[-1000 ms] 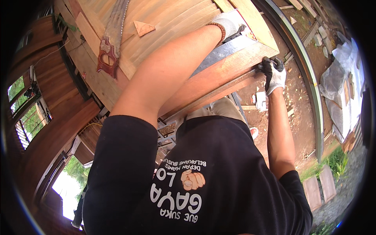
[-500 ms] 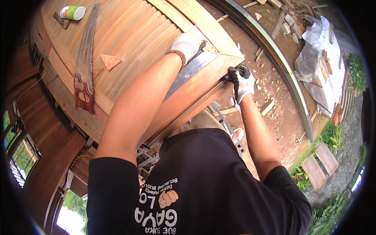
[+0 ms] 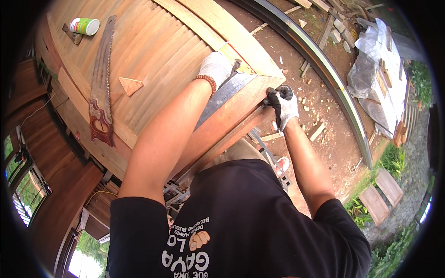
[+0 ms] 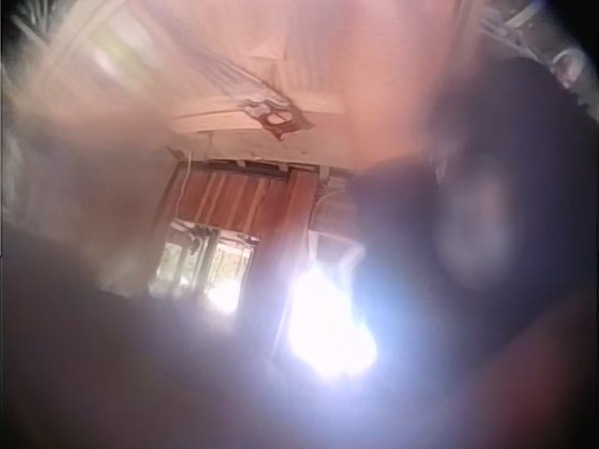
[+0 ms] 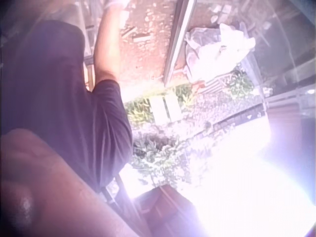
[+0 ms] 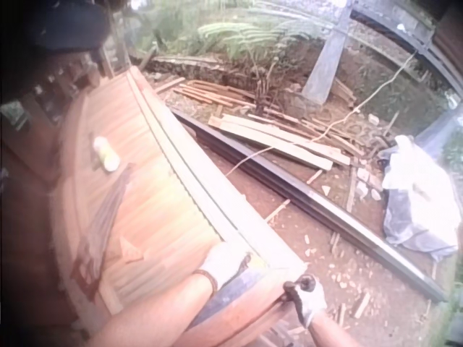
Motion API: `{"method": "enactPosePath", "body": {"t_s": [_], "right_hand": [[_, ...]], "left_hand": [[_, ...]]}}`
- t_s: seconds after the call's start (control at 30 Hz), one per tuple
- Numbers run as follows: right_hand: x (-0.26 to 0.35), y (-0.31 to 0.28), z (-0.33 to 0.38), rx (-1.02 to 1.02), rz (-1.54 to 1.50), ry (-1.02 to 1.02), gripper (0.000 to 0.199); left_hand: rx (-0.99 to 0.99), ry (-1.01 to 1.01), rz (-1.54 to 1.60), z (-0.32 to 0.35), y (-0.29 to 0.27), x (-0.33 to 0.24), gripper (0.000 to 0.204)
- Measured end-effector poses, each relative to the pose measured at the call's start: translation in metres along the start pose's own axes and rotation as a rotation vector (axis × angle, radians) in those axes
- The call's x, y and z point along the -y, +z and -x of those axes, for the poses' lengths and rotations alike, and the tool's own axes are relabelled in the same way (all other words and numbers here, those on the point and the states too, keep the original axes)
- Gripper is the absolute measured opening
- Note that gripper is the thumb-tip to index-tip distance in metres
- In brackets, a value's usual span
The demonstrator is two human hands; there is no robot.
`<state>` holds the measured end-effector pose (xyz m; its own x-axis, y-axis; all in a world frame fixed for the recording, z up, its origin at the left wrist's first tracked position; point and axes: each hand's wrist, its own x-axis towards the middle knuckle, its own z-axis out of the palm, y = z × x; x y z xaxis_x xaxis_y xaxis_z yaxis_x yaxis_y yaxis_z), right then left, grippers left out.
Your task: The person saws a wooden plank, measures and marks it with a square, applies glue to the edges, and joins the pieces together on a workbench.
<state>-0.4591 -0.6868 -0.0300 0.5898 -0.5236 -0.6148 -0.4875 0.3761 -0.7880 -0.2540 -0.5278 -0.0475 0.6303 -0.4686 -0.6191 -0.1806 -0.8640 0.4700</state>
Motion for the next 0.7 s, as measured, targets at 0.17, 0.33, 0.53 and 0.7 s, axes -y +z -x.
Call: {"method": "enactPosePath", "body": {"t_s": [0.17, 0.33, 0.53, 0.7], "right_hand": [[-0.001, -0.002, -0.003, 0.002, 0.012, 0.01, 0.027], [-0.006, -0.003, -0.003, 0.018, -0.055, 0.006, 0.025], [-0.005, -0.004, -0.003, 0.02, -0.017, 0.01, 0.028], [-0.007, 0.0, -0.002, -0.018, -0.063, -0.021, 0.026]], "left_hand": [[-0.005, 0.003, 0.069, 0.004, 0.0, 0.001, 0.054], [-0.051, -0.009, 0.437, -0.006, 0.023, 0.021, 0.045], [-0.035, -0.035, 0.359, -0.005, 0.017, 0.012, 0.043], [-0.04, -0.006, 0.422, -0.01, 0.02, 0.018, 0.042]]}}
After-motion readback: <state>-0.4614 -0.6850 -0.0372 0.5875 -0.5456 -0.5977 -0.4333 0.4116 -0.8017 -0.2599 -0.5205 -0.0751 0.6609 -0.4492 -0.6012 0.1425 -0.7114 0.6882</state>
